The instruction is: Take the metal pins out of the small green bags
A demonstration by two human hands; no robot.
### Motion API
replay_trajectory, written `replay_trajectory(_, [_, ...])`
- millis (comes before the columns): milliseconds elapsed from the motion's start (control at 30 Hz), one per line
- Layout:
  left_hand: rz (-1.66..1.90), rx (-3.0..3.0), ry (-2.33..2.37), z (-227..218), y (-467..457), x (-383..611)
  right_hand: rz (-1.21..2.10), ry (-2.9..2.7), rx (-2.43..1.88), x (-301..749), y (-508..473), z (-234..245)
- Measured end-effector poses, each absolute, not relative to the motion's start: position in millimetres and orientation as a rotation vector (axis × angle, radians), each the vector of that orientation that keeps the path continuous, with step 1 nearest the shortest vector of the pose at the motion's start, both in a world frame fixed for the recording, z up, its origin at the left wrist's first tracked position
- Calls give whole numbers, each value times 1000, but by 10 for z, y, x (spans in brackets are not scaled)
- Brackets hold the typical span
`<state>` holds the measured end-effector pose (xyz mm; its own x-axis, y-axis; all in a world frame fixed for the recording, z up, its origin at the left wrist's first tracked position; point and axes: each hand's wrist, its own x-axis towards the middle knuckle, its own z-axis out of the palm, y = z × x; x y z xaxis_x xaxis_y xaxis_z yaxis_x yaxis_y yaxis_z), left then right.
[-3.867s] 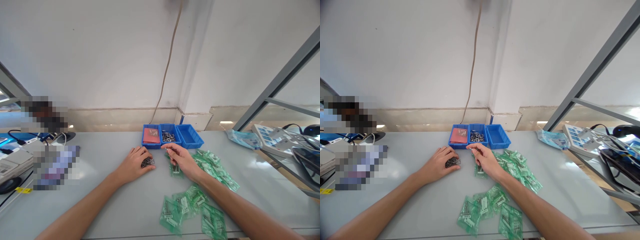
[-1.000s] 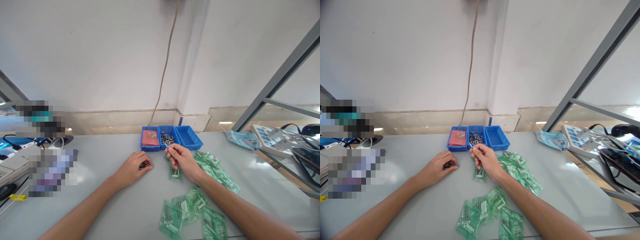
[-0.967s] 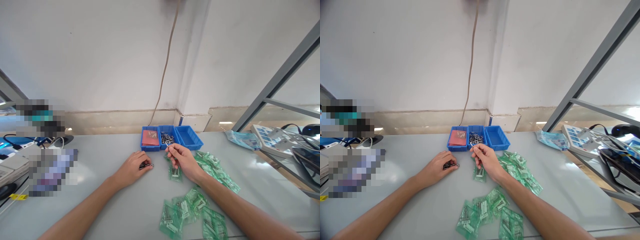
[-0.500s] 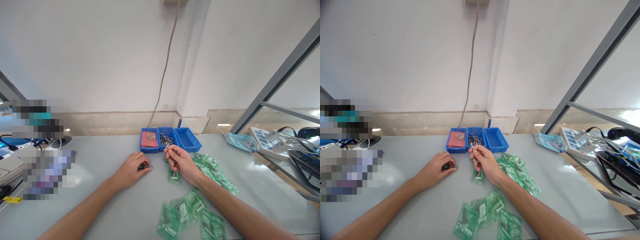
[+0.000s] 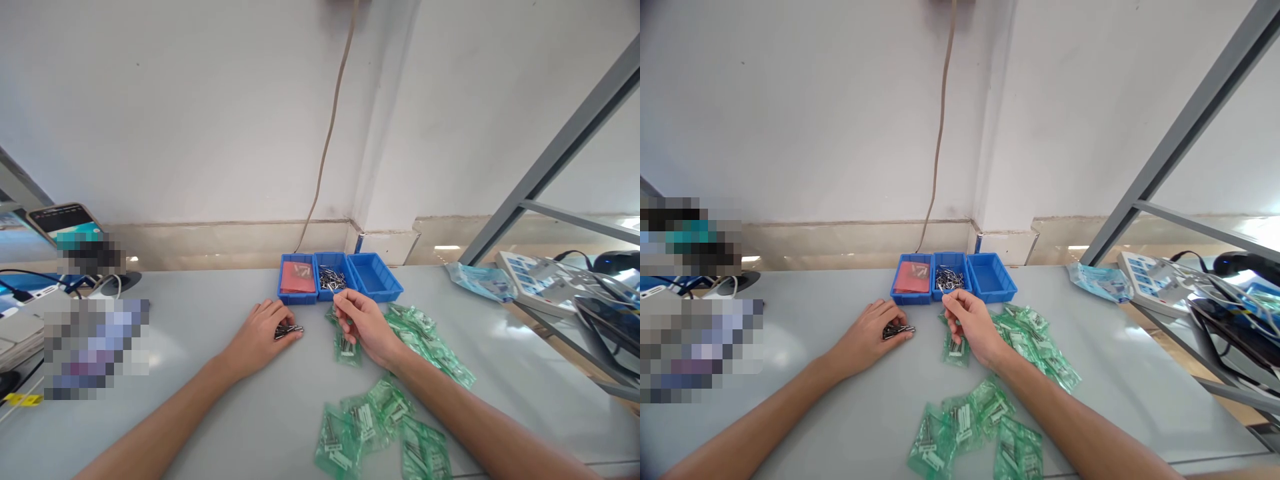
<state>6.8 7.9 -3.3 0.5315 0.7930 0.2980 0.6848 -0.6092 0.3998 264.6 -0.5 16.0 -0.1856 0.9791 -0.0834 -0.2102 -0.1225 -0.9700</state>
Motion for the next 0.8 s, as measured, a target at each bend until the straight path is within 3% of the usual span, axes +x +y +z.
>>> replay_trajectory(367, [662,2510,1125,-32,69,65,1374,-1139,-1057,2650,10,182])
replay_trajectory(667, [684,2550,1008,-18,80,64,741,-2086,-1089,2651,-20,20])
replay_trajectory(800, [687,2531,1019,-47,88,60,658,-2305,-1002,2648,-54,22])
